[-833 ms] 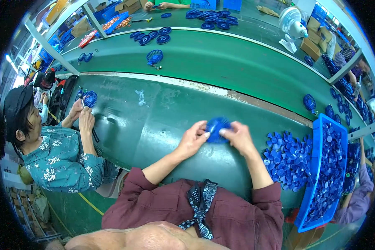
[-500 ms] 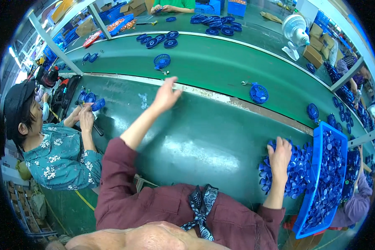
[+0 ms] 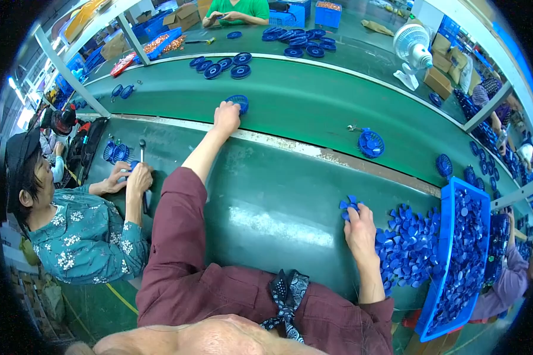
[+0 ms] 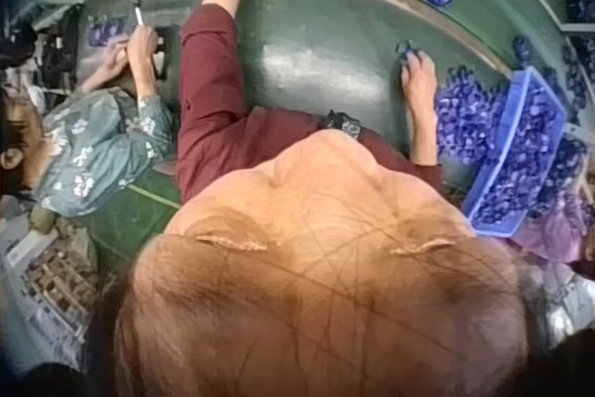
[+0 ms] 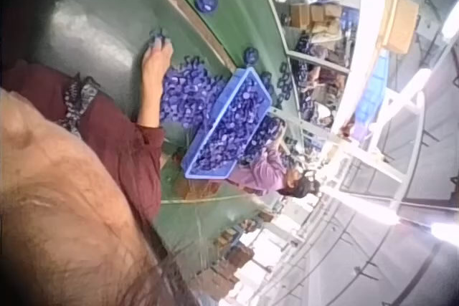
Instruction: The person assembles portable fans by hand, combining fan blades, fan casings, motors, and plastic parts.
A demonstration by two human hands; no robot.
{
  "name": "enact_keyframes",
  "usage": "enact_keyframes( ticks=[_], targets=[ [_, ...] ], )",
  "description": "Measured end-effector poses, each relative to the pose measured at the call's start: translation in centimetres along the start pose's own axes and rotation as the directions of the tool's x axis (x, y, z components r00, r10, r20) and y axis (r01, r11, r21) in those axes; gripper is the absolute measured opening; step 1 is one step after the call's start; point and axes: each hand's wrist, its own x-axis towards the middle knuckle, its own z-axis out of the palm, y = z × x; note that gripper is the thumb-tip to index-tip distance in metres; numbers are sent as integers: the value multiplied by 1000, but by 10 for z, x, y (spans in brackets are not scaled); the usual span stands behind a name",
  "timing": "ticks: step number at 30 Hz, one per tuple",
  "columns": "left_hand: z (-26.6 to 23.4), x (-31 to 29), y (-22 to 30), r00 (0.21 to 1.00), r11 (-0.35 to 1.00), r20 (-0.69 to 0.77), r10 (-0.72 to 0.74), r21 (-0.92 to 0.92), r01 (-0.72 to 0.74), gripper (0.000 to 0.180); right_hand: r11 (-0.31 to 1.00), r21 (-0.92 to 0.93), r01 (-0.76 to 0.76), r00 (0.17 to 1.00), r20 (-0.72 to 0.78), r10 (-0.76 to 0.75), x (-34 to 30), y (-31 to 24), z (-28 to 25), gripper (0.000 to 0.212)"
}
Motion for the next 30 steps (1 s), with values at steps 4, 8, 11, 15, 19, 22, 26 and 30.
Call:
enact_keyframes(
  ticks=[4,8,11,15,19,22,26,30],
  targets=[
    [-41,-52,58,964,961,-131,233,-123,-249,9,997,76,32,999,15,-33,-1,-18,3,33],
    [-97,-141,119,848,825,103,519,-320,-466,11,975,163,151,988,-50,-145,-10,-23,8,29],
    [-90,-188,127,770,738,131,624,-422,-527,8,962,229,149,974,-203,-103,-7,-22,10,17],
    [-116,-181,123,880,709,-77,468,-562,-426,19,900,412,-144,988,13,152,0,-21,-6,14],
    [-103,-171,117,976,879,75,203,-454,-148,39,927,285,-243,967,142,209,-7,-15,1,14],
    [-79,-175,119,963,896,240,119,-444,0,28,964,248,-100,995,4,102,-13,-20,-2,23],
    [-86,-184,142,952,855,304,41,-503,124,21,991,97,93,981,160,-108,-23,-39,-17,31],
    [-92,-196,163,931,563,360,-55,-759,327,30,999,28,20,969,247,-26,-28,-41,-6,31]
  ],
)
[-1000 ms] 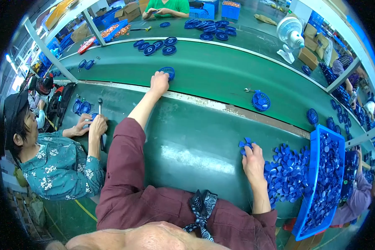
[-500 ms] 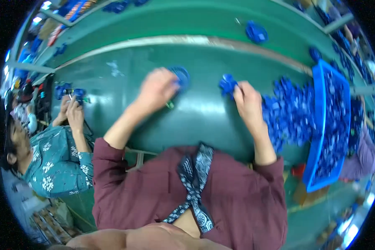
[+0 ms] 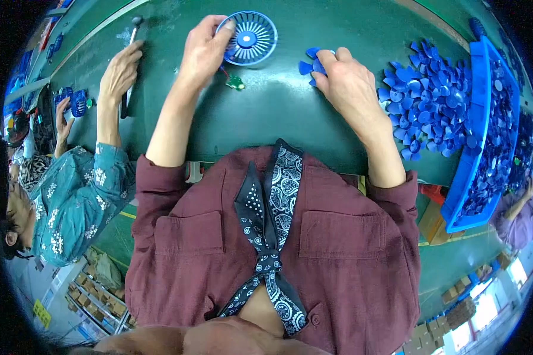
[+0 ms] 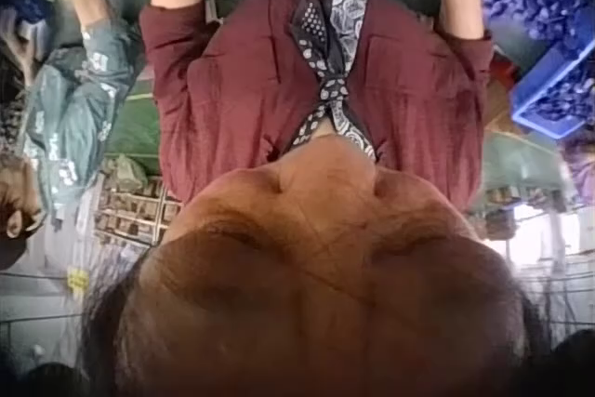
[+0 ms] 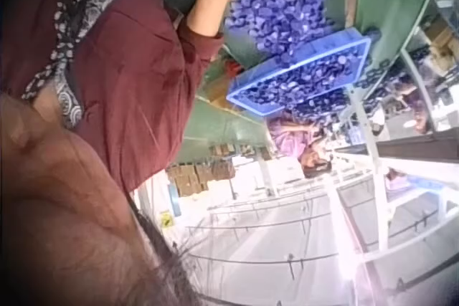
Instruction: The person assembles portable fans by hand, combining fan blades, fan casings, motors, and plastic parts.
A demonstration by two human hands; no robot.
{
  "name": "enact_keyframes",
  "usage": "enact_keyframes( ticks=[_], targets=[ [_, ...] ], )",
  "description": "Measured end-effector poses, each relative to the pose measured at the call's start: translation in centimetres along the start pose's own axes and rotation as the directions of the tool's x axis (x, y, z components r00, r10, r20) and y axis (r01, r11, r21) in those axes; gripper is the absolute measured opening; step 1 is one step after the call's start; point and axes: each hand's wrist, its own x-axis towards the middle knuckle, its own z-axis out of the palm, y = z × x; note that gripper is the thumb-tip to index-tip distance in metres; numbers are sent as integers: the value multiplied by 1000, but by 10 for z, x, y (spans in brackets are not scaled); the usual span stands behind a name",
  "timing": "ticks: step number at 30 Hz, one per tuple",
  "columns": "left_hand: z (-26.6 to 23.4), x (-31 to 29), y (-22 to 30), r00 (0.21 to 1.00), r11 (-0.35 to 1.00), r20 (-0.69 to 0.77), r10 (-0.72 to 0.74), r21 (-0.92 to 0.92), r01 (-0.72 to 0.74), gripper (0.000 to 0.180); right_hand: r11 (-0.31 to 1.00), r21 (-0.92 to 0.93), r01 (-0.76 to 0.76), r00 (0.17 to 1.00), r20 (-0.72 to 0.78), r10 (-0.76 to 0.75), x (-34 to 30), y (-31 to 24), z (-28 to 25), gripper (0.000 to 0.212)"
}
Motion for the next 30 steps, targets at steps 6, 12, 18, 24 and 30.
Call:
enact_keyframes(
  ticks=[6,12,18,24,30],
  targets=[
    [29,-24,9,917,570,297,-266,-719,398,29,976,217,-6,963,-263,64,5,-8,-15,35],
    [19,-37,29,876,502,432,-212,-721,477,31,957,151,247,944,-259,-203,18,-50,-23,35],
    [35,-53,32,921,583,337,-194,-716,384,27,946,184,268,941,-262,-216,25,-49,-6,36],
    [15,-48,29,980,839,193,-56,-523,151,29,928,168,333,841,-498,-212,29,-52,-28,47],
    [15,-47,37,960,958,278,40,-283,42,32,664,740,-108,983,178,-39,32,-22,-12,40]
  ],
)
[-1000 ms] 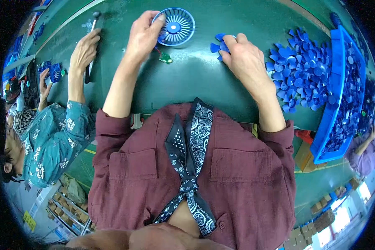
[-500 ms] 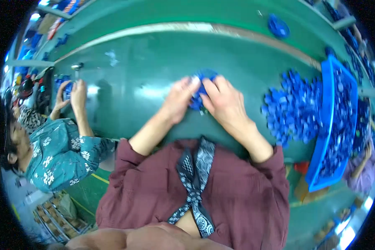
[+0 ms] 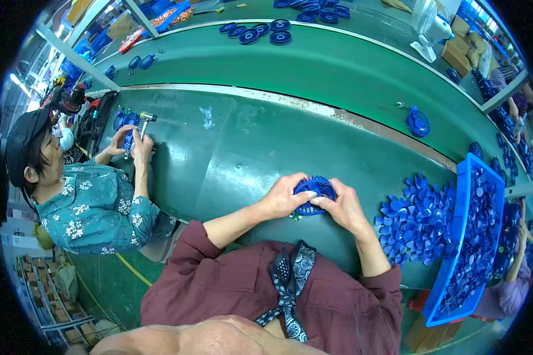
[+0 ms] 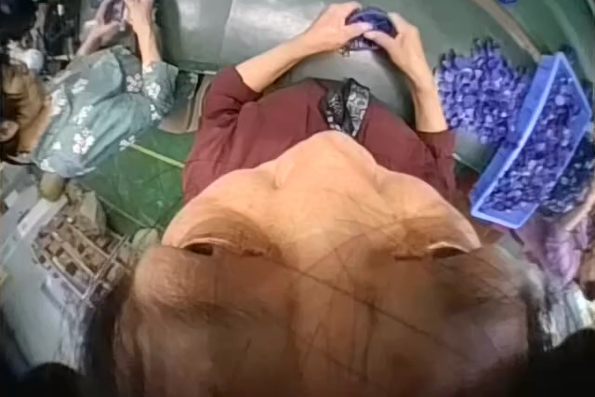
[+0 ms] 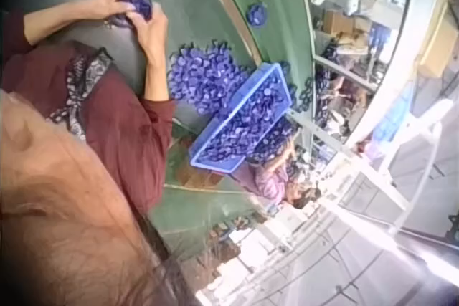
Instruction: The person assembles portable fans by hand, combining fan blades, fan casings, motors, and plastic parts.
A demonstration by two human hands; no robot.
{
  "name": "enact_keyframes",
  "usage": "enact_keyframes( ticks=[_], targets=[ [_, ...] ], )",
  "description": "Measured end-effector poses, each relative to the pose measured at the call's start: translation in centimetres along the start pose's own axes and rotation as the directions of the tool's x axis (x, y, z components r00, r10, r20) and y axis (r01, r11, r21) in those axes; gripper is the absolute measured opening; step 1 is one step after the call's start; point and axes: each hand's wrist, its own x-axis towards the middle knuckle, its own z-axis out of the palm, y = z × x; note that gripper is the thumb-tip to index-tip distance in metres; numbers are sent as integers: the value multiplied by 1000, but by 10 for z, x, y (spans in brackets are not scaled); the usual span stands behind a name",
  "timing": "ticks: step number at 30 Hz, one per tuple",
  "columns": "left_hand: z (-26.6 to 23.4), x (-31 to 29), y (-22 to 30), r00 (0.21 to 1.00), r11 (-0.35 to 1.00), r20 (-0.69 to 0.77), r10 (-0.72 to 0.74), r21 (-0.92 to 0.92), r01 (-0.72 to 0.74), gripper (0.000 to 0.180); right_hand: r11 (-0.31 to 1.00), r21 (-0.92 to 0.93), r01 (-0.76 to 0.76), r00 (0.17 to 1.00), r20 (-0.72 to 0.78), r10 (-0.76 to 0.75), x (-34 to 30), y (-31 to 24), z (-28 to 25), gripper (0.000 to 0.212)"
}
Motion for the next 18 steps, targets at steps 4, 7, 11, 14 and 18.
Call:
enact_keyframes(
  ticks=[4,7,11,14,18],
  targets=[
    [2,18,-20,999,994,-44,25,111,-20,42,997,52,-52,998,47,50,20,17,-7,29],
    [1,32,-13,971,998,-240,1,-60,-16,43,948,232,-219,949,-175,262,47,12,-27,22],
    [-3,34,-30,961,988,-266,79,-109,-112,34,846,529,-63,837,-434,333,41,39,-51,52],
    [-6,21,-57,934,998,-354,49,-11,-56,27,944,298,-143,940,-256,224,18,37,-33,39],
    [-5,10,-51,957,992,-270,111,89,-90,22,994,-104,36,930,-360,-72,-44,38,-18,29]
  ],
)
